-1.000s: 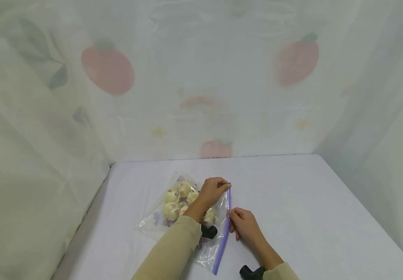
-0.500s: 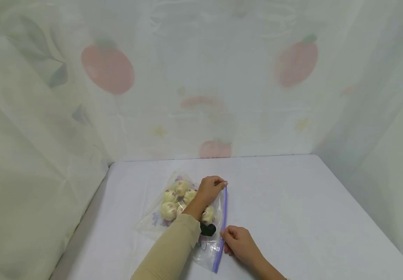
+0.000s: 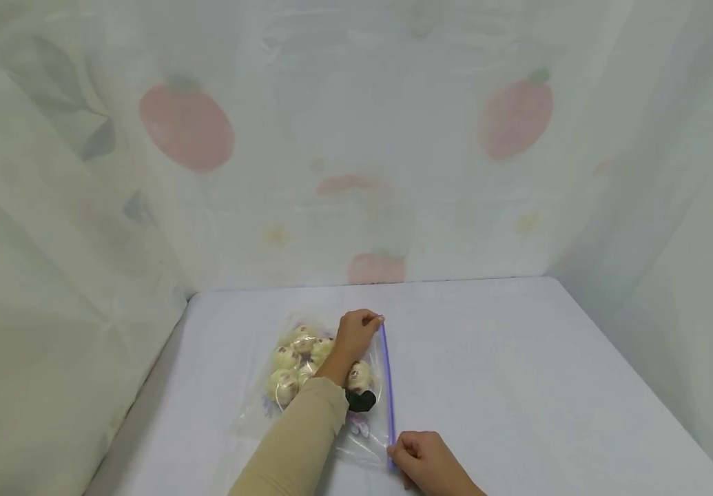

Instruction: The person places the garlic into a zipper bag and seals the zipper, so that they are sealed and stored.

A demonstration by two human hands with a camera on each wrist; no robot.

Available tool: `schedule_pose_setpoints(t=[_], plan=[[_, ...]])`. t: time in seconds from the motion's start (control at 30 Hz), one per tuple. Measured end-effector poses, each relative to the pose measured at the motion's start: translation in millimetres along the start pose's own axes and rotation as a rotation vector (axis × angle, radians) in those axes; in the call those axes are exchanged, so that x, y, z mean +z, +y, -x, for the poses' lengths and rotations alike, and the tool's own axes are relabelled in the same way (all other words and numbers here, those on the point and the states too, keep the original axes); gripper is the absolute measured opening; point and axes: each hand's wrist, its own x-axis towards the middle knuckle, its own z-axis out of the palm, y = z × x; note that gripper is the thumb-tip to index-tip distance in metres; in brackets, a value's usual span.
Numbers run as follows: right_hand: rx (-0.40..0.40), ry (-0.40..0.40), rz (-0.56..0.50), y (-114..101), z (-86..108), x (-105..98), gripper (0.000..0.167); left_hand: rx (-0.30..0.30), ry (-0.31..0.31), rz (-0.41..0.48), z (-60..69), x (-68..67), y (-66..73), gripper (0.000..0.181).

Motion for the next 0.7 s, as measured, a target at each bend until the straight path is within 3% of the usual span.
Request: schedule_pose_setpoints(t=[0.13, 0.23, 0.33, 0.47, 0.6, 0.7], plan=[[0.016, -0.02, -0.056, 3.5, -0.7, -2.5, 0.037, -0.003, 0.001, -0.022, 1.2, -1.0, -0.4, 0.021], [0.062, -0.036, -0.101, 2.7, -3.3, -2.9, 0.036, 0.015, -0.011, -0.083, 1.6, -6.7, 7.1, 0.032], [0.129, -0.05, -0.155, 0.9, -8.6, -4.4, 0.037, 0.035, -0.006, -0.147, 1.0, -21.2, 17.6, 0.048], [0.183, -0.077, -0.19, 0.6, -18.1, -9.4, 0.038, 0.064, 0.031, -0.161, 6.2, -53.3, 22.7, 0.054], [0.188, -0.065, -0.128, 1.7, -31.4, -16.1, 0.036, 0.052, 0.11, -0.172, 24.4, -94.5, -1.1, 0.049], [0.181, 0.019, -0.027, 3.8, -43.8, -23.4, 0.036, -0.041, 0.143, -0.187, 46.4, -123.7, -31.1, 0.045]])
